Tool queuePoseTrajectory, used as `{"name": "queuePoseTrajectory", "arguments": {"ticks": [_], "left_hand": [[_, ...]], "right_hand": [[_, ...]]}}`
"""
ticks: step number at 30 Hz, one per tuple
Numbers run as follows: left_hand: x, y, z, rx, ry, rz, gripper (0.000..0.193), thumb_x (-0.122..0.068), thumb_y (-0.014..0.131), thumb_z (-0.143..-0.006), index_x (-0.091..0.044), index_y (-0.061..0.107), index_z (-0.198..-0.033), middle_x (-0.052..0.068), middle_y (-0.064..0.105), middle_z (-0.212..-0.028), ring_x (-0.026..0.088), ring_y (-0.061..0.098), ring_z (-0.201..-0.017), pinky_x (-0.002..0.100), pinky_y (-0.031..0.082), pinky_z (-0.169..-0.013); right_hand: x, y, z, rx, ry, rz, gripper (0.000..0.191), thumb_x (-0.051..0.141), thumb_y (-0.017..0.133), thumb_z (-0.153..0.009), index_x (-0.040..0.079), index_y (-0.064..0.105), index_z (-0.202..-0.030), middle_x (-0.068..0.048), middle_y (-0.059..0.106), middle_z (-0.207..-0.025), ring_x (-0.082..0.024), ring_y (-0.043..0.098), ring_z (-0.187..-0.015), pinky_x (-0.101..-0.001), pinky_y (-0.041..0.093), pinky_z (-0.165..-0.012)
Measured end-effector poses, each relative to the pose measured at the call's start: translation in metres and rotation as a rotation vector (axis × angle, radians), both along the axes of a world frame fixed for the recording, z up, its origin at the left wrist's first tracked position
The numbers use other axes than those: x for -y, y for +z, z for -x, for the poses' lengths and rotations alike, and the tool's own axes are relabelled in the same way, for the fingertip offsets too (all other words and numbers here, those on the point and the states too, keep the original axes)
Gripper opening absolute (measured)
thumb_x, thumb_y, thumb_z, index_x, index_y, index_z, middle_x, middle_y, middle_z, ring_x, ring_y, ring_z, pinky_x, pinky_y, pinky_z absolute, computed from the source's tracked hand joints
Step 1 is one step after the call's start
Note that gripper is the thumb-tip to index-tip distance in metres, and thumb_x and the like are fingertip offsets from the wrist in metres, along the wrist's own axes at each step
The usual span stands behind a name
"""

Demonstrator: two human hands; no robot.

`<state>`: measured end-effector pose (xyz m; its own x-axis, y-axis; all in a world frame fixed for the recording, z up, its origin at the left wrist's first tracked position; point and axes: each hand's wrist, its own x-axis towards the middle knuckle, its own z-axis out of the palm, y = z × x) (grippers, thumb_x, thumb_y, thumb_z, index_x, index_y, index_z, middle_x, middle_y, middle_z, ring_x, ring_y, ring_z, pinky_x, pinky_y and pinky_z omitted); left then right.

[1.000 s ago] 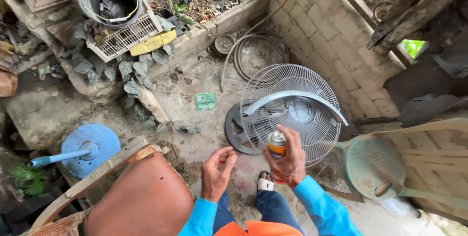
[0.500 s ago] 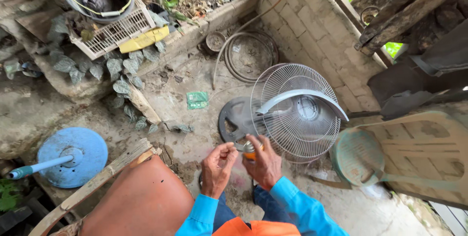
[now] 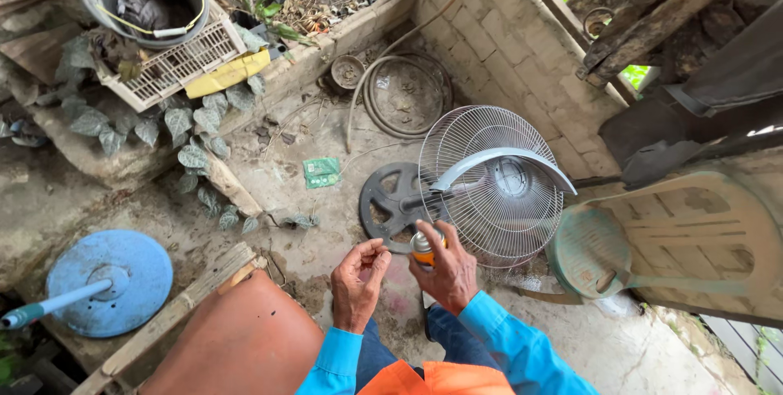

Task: The person holds a spray can and sprays the blade guard and body of an electric fan lying on the ground, rotating the fan and touching its guard between sprays to reach different sides.

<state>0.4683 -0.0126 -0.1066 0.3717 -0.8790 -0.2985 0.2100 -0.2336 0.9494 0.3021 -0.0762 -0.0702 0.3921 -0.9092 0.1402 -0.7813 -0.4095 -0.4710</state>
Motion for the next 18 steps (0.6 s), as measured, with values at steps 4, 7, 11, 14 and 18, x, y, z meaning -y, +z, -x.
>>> {"name": "queuePoseTrajectory", "arguments": {"ticks": [4,7,11,14,18], "left_hand": [[0.003,0.003,-0.001,-0.015,0.0,0.025,0.033,-0.016,0.073,-0.091,0.0,0.073,-0.119,0.007,0.078,-0.1,0.014,0.073,-0.089,0.031,0.059,-0.082],[0.006,0.005,0.001,-0.02,-0.02,0.021,0.032,-0.015,0.073,-0.09,0.0,0.072,-0.119,0.007,0.078,-0.1,0.013,0.073,-0.089,0.03,0.061,-0.082],[0.015,0.008,0.008,-0.028,-0.052,0.054,0.032,-0.014,0.073,-0.091,0.001,0.072,-0.118,0.007,0.077,-0.101,0.014,0.072,-0.09,0.03,0.06,-0.083],[0.021,0.01,0.019,-0.021,-0.088,0.064,0.032,-0.013,0.073,-0.091,0.001,0.072,-0.119,0.008,0.077,-0.101,0.014,0.072,-0.09,0.031,0.059,-0.082],[0.03,0.015,0.038,0.042,-0.125,0.092,0.031,-0.013,0.072,-0.091,0.001,0.073,-0.118,0.008,0.077,-0.101,0.014,0.072,-0.09,0.031,0.06,-0.08]], "right_hand": [[-0.014,-0.004,-0.002,0.047,0.011,-0.041,0.074,0.022,0.086,-0.072,0.021,0.054,-0.139,-0.017,0.058,-0.127,-0.04,0.071,-0.09,-0.0461,0.06,-0.068],[-0.023,-0.007,0.0,0.065,0.013,-0.065,0.074,0.022,0.086,-0.072,0.022,0.054,-0.139,-0.018,0.058,-0.128,-0.042,0.07,-0.092,-0.0467,0.06,-0.069],[-0.028,-0.008,0.011,0.092,-0.012,-0.095,0.075,0.022,0.086,-0.072,0.021,0.053,-0.138,-0.019,0.058,-0.13,-0.043,0.07,-0.095,-0.048,0.06,-0.071],[-0.025,-0.008,0.024,0.127,-0.047,-0.086,0.076,0.023,0.086,-0.072,0.02,0.052,-0.14,-0.021,0.057,-0.132,-0.045,0.069,-0.097,-0.0491,0.06,-0.071],[-0.018,-0.006,0.044,0.179,-0.081,-0.03,0.076,0.022,0.086,-0.073,0.02,0.051,-0.14,-0.02,0.058,-0.132,-0.044,0.07,-0.098,-0.0486,0.06,-0.072]]}}
